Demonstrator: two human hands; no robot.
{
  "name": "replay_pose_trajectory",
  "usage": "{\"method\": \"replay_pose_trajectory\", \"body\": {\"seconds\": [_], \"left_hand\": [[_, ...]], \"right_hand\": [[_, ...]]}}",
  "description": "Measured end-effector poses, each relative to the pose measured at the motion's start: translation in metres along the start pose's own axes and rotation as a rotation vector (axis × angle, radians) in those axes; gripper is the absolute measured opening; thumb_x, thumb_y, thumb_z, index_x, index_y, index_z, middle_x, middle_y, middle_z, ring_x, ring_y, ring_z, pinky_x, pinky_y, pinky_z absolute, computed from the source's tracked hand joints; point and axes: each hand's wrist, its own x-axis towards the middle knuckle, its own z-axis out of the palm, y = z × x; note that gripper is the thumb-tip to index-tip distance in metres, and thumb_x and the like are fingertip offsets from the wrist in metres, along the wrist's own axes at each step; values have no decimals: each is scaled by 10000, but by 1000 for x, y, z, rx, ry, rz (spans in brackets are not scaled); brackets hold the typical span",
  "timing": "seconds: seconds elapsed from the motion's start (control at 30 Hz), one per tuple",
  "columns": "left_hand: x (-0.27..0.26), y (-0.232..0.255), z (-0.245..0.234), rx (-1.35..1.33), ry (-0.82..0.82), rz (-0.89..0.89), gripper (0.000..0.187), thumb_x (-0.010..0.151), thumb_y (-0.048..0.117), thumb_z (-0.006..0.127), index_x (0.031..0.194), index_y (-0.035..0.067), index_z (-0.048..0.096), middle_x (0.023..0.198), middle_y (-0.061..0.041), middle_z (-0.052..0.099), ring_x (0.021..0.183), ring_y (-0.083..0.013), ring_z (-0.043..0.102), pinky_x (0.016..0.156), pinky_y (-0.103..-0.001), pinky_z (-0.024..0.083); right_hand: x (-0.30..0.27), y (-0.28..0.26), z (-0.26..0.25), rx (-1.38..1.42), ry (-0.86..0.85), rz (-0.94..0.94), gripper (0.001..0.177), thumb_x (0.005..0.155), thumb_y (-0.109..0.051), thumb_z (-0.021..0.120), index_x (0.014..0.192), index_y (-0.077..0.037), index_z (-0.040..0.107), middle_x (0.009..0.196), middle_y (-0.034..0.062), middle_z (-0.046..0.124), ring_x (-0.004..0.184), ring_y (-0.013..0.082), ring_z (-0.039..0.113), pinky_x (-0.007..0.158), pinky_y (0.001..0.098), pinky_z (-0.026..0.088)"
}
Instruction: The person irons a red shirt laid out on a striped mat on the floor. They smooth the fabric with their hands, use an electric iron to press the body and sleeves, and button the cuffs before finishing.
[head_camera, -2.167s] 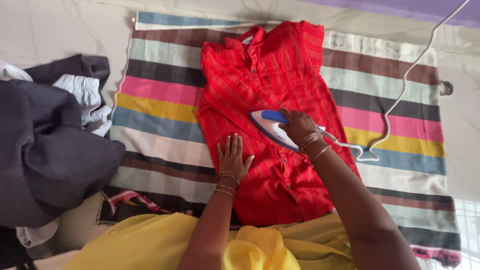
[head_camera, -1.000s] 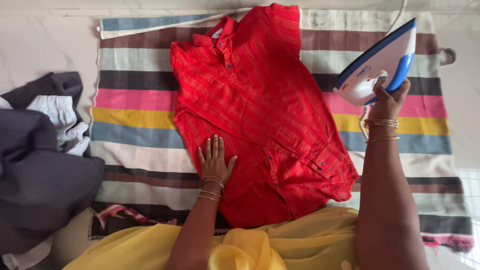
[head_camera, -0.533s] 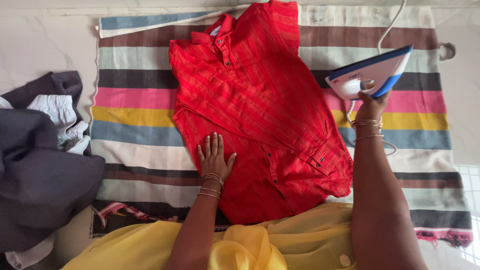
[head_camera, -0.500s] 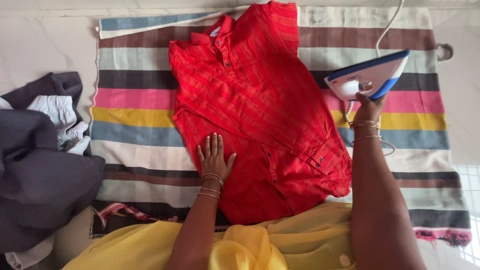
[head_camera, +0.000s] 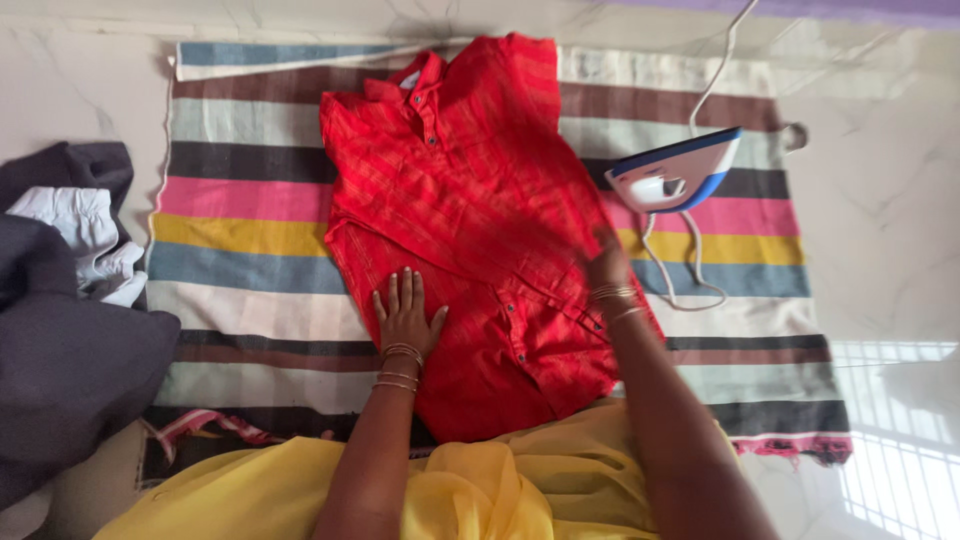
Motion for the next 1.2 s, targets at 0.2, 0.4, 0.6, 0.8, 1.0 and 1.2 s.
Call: {"method": "replay_pose_trajectory", "body": {"seconds": [0.2, 0.4, 0.6, 0.8, 1.0, 1.2], "left_hand": [[11, 6, -29, -170, -152, -91, 992, 839, 571, 683, 1584, 88, 239, 1693, -78, 174, 1568, -282, 117, 1227, -633, 58], [32, 48, -89, -495, 270, 499, 901, 727, 233, 784, 1550, 113, 434, 1623, -188, 410, 1508, -405, 276, 1179, -634, 160], [33, 15, -141, -90, -250, 709, 235, 815, 385, 769, 1018, 268, 750, 1058, 34, 752, 1237, -166, 628, 1322, -670, 65], [28, -53, -151, 43, -336, 310, 157, 867, 409, 720, 962, 294, 770, 1206, 76, 712, 1462, -280, 344, 1173, -765, -51], [45, -57, -116, -158, 217, -28, 353, 772, 313, 721, 1111, 219, 735, 1271, -74, 703, 1285, -408, 521, 1010, -702, 361], [78, -110, -197, -378, 190, -101, 331, 797, 200, 702, 1126, 178, 716, 1220, -88, 708, 1234, -370, 562, 1004, -613, 406]], "right_hand": [[-31, -70, -27, -340, -522, 424, 692, 761, -492, 826, 1323, -145, 616, 1218, 117, 708, 1186, 339, 621, 1017, 481, 467], [-48, -204, -84, -13, -600, -180, 291, 926, -296, 633, 1202, -248, 710, 1040, 126, 760, 942, 367, 712, 825, 489, 567], [-100, -289, -289, 113, -824, -424, 206, 895, -248, 666, 895, -43, 653, 856, 182, 679, 837, 407, 652, 717, 521, 507], [-140, -260, -431, 334, -809, -443, 127, 791, -122, 743, 861, -18, 725, 716, 134, 629, 634, 312, 652, 569, 421, 509], [-158, -245, -447, 318, -695, -6, 245, 811, -63, 737, 1049, -39, 793, 717, 76, 713, 597, 147, 696, 524, 318, 552], [-161, -259, -428, 514, -719, 216, 407, 802, 18, 717, 1202, -52, 736, 871, 51, 797, 744, 111, 758, 640, 273, 648]]}}
